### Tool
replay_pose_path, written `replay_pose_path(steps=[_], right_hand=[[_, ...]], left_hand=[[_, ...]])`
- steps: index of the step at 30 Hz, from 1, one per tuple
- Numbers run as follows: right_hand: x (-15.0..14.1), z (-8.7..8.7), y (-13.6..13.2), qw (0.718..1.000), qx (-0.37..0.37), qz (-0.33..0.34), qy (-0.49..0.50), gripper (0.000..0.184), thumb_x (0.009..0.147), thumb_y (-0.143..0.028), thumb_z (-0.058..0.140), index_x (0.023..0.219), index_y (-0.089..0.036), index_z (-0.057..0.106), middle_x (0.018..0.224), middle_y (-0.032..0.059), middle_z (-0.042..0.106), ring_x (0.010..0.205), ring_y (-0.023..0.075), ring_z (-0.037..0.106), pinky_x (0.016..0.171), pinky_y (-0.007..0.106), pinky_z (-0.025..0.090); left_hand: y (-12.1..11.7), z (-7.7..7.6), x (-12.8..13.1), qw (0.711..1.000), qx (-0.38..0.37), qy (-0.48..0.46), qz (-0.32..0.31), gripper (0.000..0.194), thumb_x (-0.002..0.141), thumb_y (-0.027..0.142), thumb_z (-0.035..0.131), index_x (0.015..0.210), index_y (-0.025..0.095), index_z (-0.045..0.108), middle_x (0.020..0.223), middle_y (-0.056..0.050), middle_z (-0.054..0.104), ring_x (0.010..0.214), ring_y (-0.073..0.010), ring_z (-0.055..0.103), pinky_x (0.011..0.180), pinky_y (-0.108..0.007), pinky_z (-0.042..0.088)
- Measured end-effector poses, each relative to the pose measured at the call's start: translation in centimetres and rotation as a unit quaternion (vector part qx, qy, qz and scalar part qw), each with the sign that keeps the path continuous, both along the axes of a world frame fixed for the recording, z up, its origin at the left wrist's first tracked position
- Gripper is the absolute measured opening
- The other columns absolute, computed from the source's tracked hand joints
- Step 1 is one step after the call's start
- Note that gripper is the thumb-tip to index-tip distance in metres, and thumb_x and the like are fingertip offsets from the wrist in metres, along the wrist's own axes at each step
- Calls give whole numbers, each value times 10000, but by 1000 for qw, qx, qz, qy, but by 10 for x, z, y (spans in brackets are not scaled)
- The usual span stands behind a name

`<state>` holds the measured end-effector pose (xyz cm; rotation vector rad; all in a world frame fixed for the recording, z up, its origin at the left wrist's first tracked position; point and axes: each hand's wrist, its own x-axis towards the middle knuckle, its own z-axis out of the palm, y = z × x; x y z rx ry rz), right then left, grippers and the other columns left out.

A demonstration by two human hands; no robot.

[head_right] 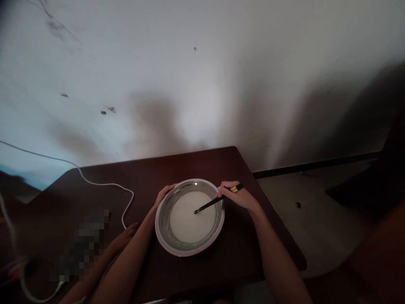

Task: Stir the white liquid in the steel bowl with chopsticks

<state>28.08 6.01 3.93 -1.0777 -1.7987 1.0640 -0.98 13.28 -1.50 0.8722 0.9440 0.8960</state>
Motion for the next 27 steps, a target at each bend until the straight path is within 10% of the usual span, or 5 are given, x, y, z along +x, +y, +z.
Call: replay_pose_path(steps=[27], right_hand=[[-4, 1, -2, 999, -2, 50, -16, 266, 843, -351, 501, 709, -174, 647, 798, 39, 689, 758, 161, 622, 695, 281, 454]], left_hand=[[0, 1, 1, 1000, 6, 8, 29, 336, 588, 362, 617, 827, 140, 697, 838, -52, 697, 919, -258, 590, 811, -310, 416]])
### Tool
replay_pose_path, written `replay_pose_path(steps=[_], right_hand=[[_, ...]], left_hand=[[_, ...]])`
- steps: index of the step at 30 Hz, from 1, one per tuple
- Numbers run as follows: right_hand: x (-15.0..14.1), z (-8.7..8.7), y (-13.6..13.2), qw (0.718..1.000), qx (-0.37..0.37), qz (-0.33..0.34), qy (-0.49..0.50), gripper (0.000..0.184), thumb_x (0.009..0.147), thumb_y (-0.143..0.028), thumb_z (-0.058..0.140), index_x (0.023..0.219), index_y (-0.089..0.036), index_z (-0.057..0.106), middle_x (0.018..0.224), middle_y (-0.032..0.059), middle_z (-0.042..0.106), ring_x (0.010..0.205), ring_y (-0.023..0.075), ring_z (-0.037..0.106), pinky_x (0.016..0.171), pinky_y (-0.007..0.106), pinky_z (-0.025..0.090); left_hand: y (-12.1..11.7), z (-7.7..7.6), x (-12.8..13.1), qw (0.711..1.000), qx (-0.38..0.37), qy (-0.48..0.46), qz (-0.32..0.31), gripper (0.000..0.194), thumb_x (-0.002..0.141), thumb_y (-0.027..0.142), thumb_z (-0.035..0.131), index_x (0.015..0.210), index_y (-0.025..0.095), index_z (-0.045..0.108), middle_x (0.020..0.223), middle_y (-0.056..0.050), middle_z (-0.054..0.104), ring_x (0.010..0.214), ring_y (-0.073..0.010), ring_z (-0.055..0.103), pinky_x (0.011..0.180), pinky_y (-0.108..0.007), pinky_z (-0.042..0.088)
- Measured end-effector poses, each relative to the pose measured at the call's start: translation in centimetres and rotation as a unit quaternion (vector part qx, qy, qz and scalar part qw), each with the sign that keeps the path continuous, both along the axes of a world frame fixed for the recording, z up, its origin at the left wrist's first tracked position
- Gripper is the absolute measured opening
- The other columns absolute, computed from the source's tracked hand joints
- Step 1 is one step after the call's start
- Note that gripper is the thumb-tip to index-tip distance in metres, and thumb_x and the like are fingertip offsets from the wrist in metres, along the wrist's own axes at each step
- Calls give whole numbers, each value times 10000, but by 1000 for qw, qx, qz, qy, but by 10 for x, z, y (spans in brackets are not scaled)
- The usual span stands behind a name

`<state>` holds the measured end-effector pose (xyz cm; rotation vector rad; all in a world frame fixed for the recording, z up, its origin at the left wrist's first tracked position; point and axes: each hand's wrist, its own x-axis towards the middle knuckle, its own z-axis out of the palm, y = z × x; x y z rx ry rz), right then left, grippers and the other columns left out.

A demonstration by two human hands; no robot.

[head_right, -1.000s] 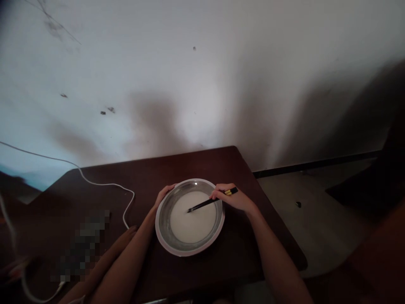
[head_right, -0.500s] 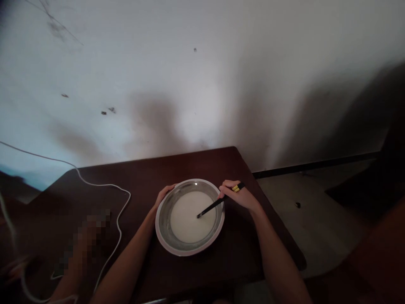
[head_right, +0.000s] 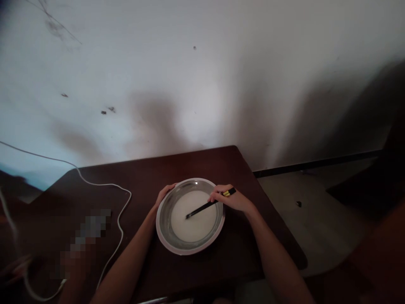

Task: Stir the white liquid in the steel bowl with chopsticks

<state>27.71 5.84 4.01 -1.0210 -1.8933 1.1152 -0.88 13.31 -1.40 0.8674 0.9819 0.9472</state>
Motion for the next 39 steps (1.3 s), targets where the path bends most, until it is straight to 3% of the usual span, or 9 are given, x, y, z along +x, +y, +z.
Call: replay_pose_path(steps=[4, 9, 14, 19, 25, 29, 35, 39], right_hand=[[3, 1, 0, 997, 27, -75, 15, 287, 852, -330, 489, 655, -176, 628, 724, 33, 664, 730, 156, 613, 695, 280, 443], [0, 2, -2, 1000, -19, 4, 13, 296, 854, -355, 484, 670, -172, 627, 742, 34, 686, 738, 157, 629, 694, 277, 455], [2, 2, 0, 998, 27, -61, -5, 283, 852, -339, 490, 678, -178, 645, 750, 34, 678, 737, 154, 611, 692, 273, 441], [0, 0, -1, 1000, -9, 4, 8, 292, 855, -353, 484, 681, -173, 634, 763, 33, 690, 744, 157, 627, 696, 273, 452], [1, 1, -1, 999, 11, -53, 1, 281, 853, -329, 491, 665, -174, 632, 739, 34, 679, 729, 151, 614, 688, 269, 442], [-1, 2, -2, 1000, -16, 6, 0, 288, 854, -351, 485, 680, -173, 632, 763, 35, 693, 734, 152, 625, 684, 267, 448], [0, 1, -1, 999, 9, -52, -4, 284, 853, -337, 490, 682, -174, 647, 752, 41, 686, 738, 160, 618, 687, 273, 443], [-1, 1, -2, 1000, -16, 5, -2, 279, 853, -339, 493, 694, -167, 645, 780, 40, 695, 747, 153, 624, 693, 265, 449]], left_hand=[[-3, 2, 0, 1000, -2, 0, -2, 345, 601, 365, 609, 848, 139, 696, 832, -54, 697, 913, -257, 594, 807, -311, 419], [-2, 1, 0, 1000, 1, 0, -12, 373, 612, 378, 596, 884, 141, 692, 840, -59, 697, 900, -266, 599, 790, -327, 427], [-2, 1, 1, 1000, -3, 2, -14, 370, 616, 372, 585, 880, 139, 698, 839, -56, 698, 899, -263, 601, 796, -324, 430], [-1, -2, -1, 1000, 7, -7, -11, 342, 632, 363, 594, 877, 151, 705, 855, -50, 701, 911, -257, 599, 816, -322, 428], [-1, 0, 1, 999, 3, -32, -23, 354, 606, 358, 605, 864, 139, 708, 861, -65, 702, 904, -270, 602, 813, -336, 437], [-1, 1, 2, 999, -10, -34, -19, 349, 598, 357, 608, 855, 141, 704, 862, -64, 700, 913, -267, 599, 828, -332, 429], [-2, 1, 2, 999, -6, -27, -18, 330, 602, 357, 600, 839, 148, 697, 842, -59, 694, 899, -261, 592, 822, -329, 426], [-1, 0, 2, 999, -11, -41, -22, 360, 590, 360, 617, 856, 129, 691, 843, -66, 692, 883, -254, 595, 811, -315, 424]])
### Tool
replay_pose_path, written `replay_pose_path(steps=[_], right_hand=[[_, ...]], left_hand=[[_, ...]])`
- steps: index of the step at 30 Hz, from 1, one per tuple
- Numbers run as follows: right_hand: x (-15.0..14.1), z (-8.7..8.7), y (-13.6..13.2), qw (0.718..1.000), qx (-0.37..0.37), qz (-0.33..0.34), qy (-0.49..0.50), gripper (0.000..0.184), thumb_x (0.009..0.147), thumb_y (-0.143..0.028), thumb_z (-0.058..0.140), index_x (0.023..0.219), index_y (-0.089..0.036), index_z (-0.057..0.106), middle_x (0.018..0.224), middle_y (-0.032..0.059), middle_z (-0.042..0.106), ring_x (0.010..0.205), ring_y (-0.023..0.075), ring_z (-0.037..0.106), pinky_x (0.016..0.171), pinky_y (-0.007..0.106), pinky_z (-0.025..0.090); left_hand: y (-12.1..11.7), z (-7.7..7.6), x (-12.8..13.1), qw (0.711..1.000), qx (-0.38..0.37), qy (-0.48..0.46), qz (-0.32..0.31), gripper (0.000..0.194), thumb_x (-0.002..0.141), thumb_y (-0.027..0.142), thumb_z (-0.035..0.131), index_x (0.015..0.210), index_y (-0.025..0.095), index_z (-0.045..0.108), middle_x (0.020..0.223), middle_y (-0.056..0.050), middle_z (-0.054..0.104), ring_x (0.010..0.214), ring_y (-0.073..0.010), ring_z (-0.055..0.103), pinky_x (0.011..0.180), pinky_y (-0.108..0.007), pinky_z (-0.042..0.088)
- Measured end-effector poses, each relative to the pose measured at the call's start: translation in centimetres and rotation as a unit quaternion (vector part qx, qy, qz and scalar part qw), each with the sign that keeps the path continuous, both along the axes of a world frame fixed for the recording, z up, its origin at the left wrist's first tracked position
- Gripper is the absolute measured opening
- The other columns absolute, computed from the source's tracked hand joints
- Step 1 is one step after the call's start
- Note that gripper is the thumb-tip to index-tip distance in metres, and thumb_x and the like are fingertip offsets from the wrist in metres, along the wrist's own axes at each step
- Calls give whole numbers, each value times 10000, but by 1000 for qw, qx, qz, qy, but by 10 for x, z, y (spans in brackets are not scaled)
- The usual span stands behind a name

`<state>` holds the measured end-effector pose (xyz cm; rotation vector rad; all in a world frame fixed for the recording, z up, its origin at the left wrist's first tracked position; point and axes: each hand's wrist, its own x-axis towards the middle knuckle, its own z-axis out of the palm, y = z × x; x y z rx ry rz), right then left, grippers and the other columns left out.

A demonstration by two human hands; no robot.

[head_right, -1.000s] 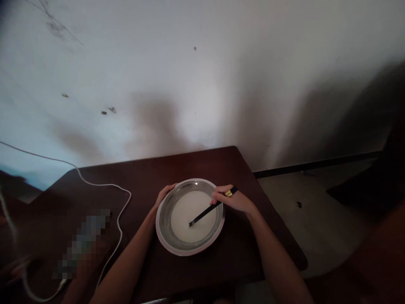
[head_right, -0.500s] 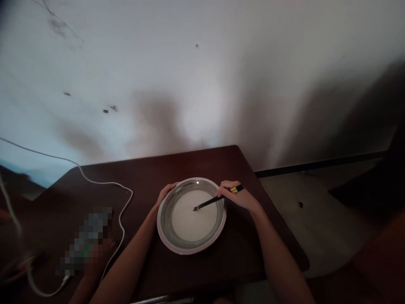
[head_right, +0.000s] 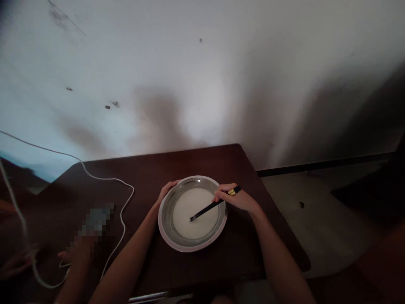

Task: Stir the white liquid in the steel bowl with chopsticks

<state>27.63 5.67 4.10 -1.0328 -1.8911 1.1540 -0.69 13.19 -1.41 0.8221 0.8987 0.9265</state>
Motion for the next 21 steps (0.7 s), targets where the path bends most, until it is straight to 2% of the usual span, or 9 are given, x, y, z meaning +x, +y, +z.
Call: replay_pose_path(steps=[3, 6, 9, 11, 15, 19, 21], right_hand=[[-1, 0, 0, 999, 23, -24, -13, 256, 848, -331, 502, 719, -171, 655, 816, 41, 691, 773, 154, 618, 702, 266, 444], [1, 1, 0, 998, 23, -57, -4, 288, 854, -337, 487, 668, -172, 633, 733, 38, 681, 732, 155, 620, 690, 272, 447], [0, 1, 0, 1000, 6, -12, -1, 293, 855, -342, 484, 666, -171, 629, 740, 39, 686, 723, 154, 623, 684, 272, 454], [-1, 0, 1, 1000, 20, -3, -13, 267, 850, -338, 493, 703, -176, 647, 797, 41, 690, 752, 154, 617, 695, 273, 449], [0, -1, 2, 997, 40, -61, -8, 267, 850, -331, 492, 691, -176, 640, 768, 37, 682, 744, 152, 609, 692, 271, 442], [-2, -1, 0, 1000, 2, -8, 1, 278, 855, -335, 486, 686, -172, 635, 769, 38, 693, 740, 151, 621, 684, 263, 449], [-2, -1, 0, 1000, 11, 1, -11, 254, 849, -331, 496, 717, -178, 650, 816, 38, 693, 767, 153, 617, 693, 263, 445]], left_hand=[[1, -1, 0, 1000, 1, -8, 1, 360, 590, 354, 620, 859, 124, 691, 844, -67, 693, 878, -248, 598, 803, -304, 425], [1, -2, 0, 1000, 3, -12, -5, 347, 593, 345, 620, 851, 124, 694, 827, -63, 695, 869, -243, 603, 801, -299, 428], [1, -2, 0, 1000, -4, -14, -3, 331, 601, 340, 623, 842, 126, 697, 820, -61, 697, 841, -233, 609, 793, -295, 433], [1, -2, 0, 1000, -5, -18, 0, 322, 609, 336, 622, 842, 127, 698, 822, -60, 696, 821, -225, 609, 788, -295, 434], [1, -3, -1, 1000, 0, -19, -4, 323, 608, 334, 618, 842, 126, 697, 814, -63, 693, 802, -221, 606, 782, -299, 432], [0, -1, -1, 1000, -4, -8, 5, 334, 601, 341, 619, 848, 130, 695, 824, -61, 693, 829, -231, 605, 786, -302, 431], [0, 0, 0, 1000, -3, -13, 9, 331, 597, 338, 621, 841, 128, 697, 836, -61, 694, 847, -233, 605, 797, -297, 429]])
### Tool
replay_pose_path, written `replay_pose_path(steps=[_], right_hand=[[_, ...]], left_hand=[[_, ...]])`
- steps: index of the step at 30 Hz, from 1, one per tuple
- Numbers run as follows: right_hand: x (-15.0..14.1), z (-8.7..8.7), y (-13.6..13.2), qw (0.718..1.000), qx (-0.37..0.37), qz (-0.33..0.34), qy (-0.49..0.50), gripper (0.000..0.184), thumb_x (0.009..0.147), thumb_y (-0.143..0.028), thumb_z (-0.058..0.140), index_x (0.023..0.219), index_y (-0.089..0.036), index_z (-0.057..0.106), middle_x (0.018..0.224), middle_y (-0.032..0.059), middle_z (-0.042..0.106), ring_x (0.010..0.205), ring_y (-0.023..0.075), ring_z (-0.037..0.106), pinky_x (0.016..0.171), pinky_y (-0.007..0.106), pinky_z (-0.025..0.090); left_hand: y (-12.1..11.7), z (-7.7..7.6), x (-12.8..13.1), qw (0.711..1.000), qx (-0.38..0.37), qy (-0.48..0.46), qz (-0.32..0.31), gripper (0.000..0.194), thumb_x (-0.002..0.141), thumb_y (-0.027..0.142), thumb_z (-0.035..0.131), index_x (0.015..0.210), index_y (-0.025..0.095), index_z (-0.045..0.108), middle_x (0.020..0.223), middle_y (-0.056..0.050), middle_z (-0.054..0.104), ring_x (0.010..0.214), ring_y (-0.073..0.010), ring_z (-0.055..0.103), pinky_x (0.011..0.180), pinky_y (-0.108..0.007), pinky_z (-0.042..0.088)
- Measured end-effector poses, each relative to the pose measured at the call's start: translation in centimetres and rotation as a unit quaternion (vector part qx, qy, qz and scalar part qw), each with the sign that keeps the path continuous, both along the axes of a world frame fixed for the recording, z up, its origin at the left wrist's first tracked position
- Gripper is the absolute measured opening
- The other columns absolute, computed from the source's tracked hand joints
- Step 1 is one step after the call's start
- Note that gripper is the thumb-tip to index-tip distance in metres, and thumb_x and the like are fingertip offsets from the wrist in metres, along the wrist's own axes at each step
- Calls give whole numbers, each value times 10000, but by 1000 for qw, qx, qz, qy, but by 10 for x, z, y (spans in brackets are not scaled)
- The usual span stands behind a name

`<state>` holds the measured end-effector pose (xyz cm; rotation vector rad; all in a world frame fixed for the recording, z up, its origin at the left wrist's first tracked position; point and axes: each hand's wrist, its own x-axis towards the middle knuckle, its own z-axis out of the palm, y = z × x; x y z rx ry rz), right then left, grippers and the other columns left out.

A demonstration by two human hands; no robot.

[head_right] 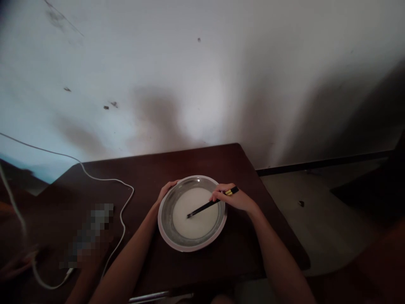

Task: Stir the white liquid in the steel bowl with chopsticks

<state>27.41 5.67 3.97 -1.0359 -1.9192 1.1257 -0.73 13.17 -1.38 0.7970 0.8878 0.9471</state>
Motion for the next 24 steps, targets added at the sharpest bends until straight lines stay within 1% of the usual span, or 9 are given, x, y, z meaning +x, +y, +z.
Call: replay_pose_path(steps=[4, 6, 9, 12, 14, 15, 19, 21, 24], right_hand=[[3, 0, 1, 998, 31, -60, 3, 258, 849, -320, 497, 695, -180, 649, 755, 33, 675, 737, 149, 608, 686, 265, 439], [3, 0, 1, 999, 13, -49, 16, 281, 855, -322, 486, 666, -174, 633, 731, 34, 677, 720, 148, 615, 682, 266, 446], [1, 0, 0, 1000, 2, -7, 7, 255, 849, -322, 497, 698, -175, 640, 793, 38, 691, 753, 152, 623, 691, 266, 450], [1, 1, 0, 999, 28, -36, -4, 241, 848, -315, 501, 712, -180, 647, 797, 34, 686, 759, 151, 616, 689, 263, 444], [2, 2, 0, 998, 26, -59, 6, 269, 856, -318, 488, 682, -176, 636, 745, 32, 680, 733, 149, 616, 682, 262, 445], [2, 2, -1, 998, 18, -56, 11, 281, 858, -323, 484, 670, -174, 630, 728, 32, 680, 724, 149, 619, 680, 262, 448], [1, 1, 0, 1000, 0, -4, -2, 262, 847, -337, 501, 700, -174, 643, 805, 37, 699, 759, 155, 624, 690, 265, 450], [1, 1, 1, 999, 19, -24, -12, 247, 844, -330, 504, 716, -180, 653, 824, 34, 696, 769, 153, 616, 694, 263, 444], [4, 1, 1, 997, 27, -67, 3, 272, 852, -326, 492, 680, -180, 643, 745, 27, 684, 733, 147, 614, 686, 259, 442]], left_hand=[[0, 0, 0, 1000, 1, -7, -14, 342, 595, 342, 625, 848, 126, 701, 823, -64, 696, 855, -238, 608, 801, -300, 431], [1, 0, 0, 1000, 1, -1, -16, 343, 592, 345, 625, 846, 127, 702, 814, -64, 696, 859, -246, 608, 795, -307, 434], [2, -1, 1, 1000, 6, 4, -9, 338, 595, 343, 615, 840, 127, 702, 828, -67, 696, 872, -252, 605, 797, -313, 434], [2, -1, 0, 1000, 9, 5, -8, 346, 607, 341, 606, 860, 124, 699, 848, -69, 694, 880, -250, 603, 805, -312, 432], [1, -2, 0, 1000, 7, 6, -12, 341, 609, 338, 608, 862, 128, 697, 838, -62, 694, 866, -241, 604, 801, -305, 430], [1, -2, -1, 1000, 6, 5, -14, 336, 611, 339, 609, 860, 132, 697, 829, -58, 693, 854, -234, 605, 798, -301, 429], [2, -3, -1, 1000, -1, 2, -15, 328, 613, 349, 604, 849, 140, 693, 803, -48, 689, 811, -220, 605, 784, -297, 428], [2, -3, -1, 1000, 2, 5, -16, 337, 606, 349, 603, 855, 138, 690, 807, -51, 688, 825, -226, 604, 785, -298, 427], [2, -2, 0, 1000, 2, 12, -17, 355, 596, 354, 606, 861, 132, 685, 811, -61, 688, 852, -243, 603, 788, -307, 429]])
